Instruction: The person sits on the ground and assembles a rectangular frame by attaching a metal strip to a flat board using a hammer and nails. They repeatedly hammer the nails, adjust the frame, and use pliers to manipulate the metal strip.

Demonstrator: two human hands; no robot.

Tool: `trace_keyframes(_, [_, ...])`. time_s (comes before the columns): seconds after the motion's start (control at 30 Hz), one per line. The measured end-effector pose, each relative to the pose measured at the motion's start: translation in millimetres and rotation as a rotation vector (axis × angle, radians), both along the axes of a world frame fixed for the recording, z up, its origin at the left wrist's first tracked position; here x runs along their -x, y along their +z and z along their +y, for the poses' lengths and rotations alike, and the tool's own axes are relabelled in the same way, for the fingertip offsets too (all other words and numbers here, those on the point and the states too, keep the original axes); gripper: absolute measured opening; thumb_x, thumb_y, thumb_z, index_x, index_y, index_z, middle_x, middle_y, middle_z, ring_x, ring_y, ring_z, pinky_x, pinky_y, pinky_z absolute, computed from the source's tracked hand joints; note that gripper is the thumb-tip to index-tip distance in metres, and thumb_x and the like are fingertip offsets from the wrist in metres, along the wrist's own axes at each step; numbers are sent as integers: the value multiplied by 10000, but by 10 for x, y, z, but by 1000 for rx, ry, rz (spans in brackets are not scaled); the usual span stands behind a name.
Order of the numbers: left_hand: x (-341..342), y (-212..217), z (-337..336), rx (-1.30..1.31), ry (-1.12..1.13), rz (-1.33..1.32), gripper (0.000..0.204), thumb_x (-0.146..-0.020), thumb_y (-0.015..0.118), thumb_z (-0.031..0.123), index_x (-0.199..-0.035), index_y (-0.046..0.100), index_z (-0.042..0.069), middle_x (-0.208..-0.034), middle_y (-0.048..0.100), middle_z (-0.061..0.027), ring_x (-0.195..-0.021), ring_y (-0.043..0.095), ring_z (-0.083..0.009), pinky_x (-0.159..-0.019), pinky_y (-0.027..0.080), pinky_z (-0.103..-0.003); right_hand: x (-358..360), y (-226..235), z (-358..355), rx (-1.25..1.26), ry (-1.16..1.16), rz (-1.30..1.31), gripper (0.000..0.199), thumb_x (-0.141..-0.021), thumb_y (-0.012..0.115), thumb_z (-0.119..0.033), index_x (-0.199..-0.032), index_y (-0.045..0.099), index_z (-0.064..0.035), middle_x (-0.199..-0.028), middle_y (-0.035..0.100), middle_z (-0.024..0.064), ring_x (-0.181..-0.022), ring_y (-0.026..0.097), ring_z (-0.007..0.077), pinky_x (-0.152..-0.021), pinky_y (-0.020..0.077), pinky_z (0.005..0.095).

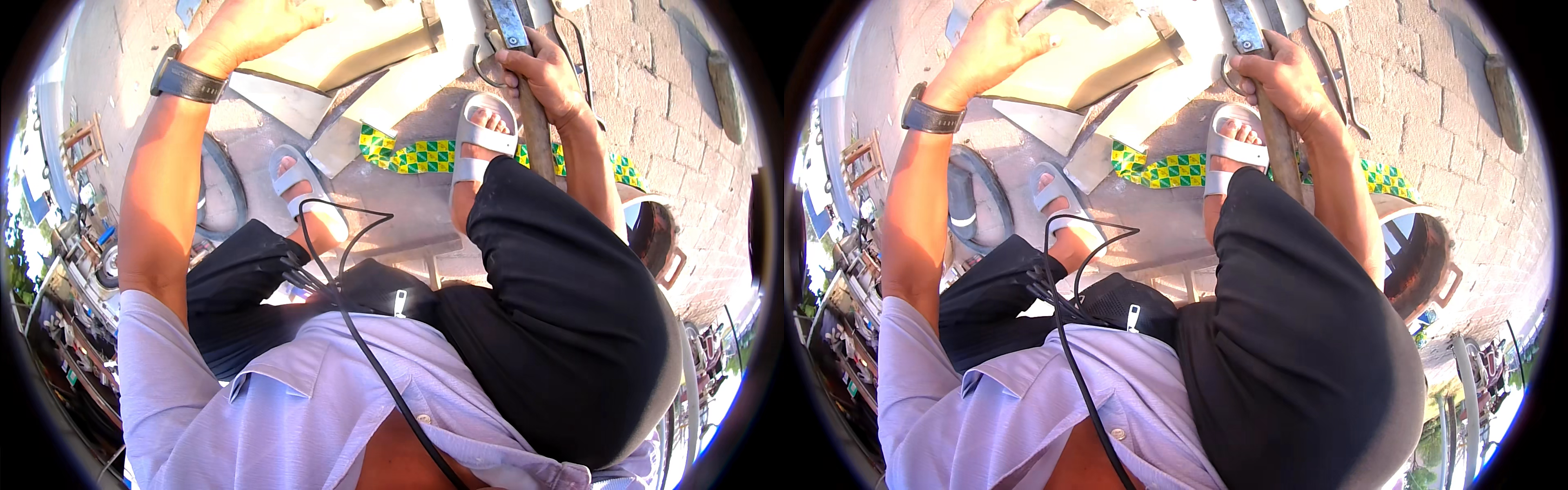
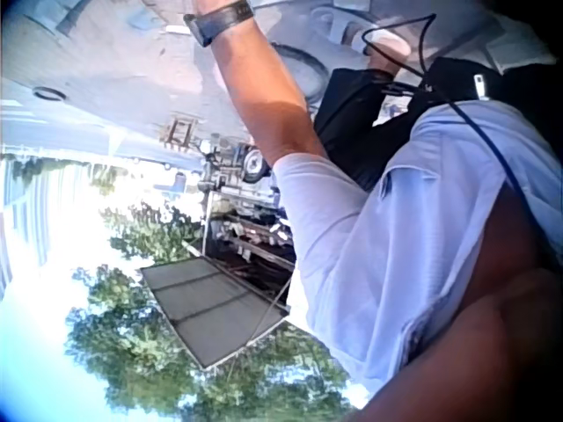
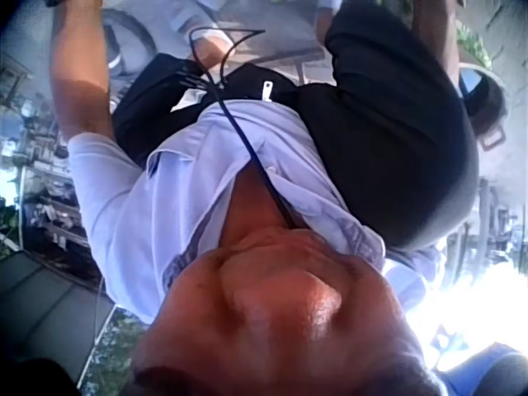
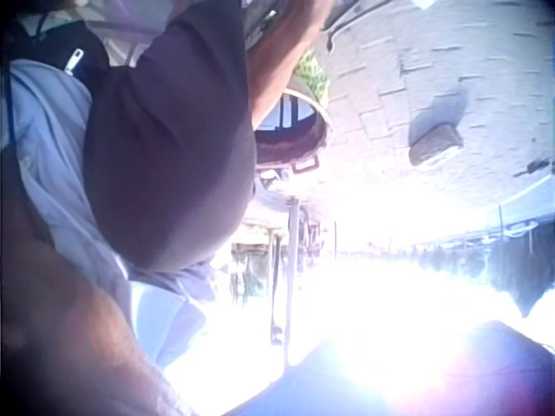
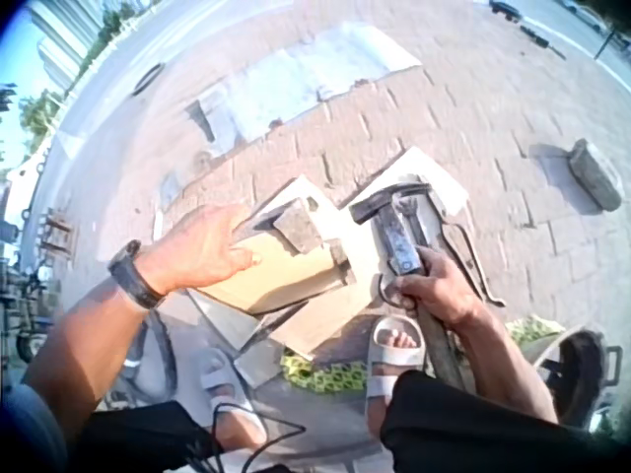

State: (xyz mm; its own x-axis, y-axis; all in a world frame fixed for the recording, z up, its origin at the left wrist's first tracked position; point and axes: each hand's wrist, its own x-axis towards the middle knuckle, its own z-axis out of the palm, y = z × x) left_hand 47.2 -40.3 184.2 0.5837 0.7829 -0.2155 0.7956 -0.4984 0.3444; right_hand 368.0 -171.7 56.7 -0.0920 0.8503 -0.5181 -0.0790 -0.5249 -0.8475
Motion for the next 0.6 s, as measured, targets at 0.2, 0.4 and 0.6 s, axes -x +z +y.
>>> trace_keyframes(0.2, [21,-143,-442,-187,9,108,426,-874,739,284,-1210,628,47,-910,692,-273,-878,686,-454,-757,558,-527,-83,261,-116,-61,37,-14,316,-941,703,-149,-1201,604,2,-781,592,7,-628,543,61,-561,464,226])
trace_keyframes(0.4, [-28,-159,-608,-223,67,116,414,-852,745,309,-1185,641,86,-806,694,-225,-807,693,-445,-711,561,-531,-131,500,-363,-114,27,0,514,-913,718,-110,-1377,545,29,-837,590,18,-639,540,80,-559,460,244])
trace_keyframes(0.6, [-18,-165,-580,-214,76,131,420,-854,750,312,-1186,637,81,-810,692,-229,-804,687,-451,-704,562,-531,-67,652,-425,-222,-57,61,507,-895,736,-85,-1352,545,23,-863,613,40,-614,544,79,-542,460,247])
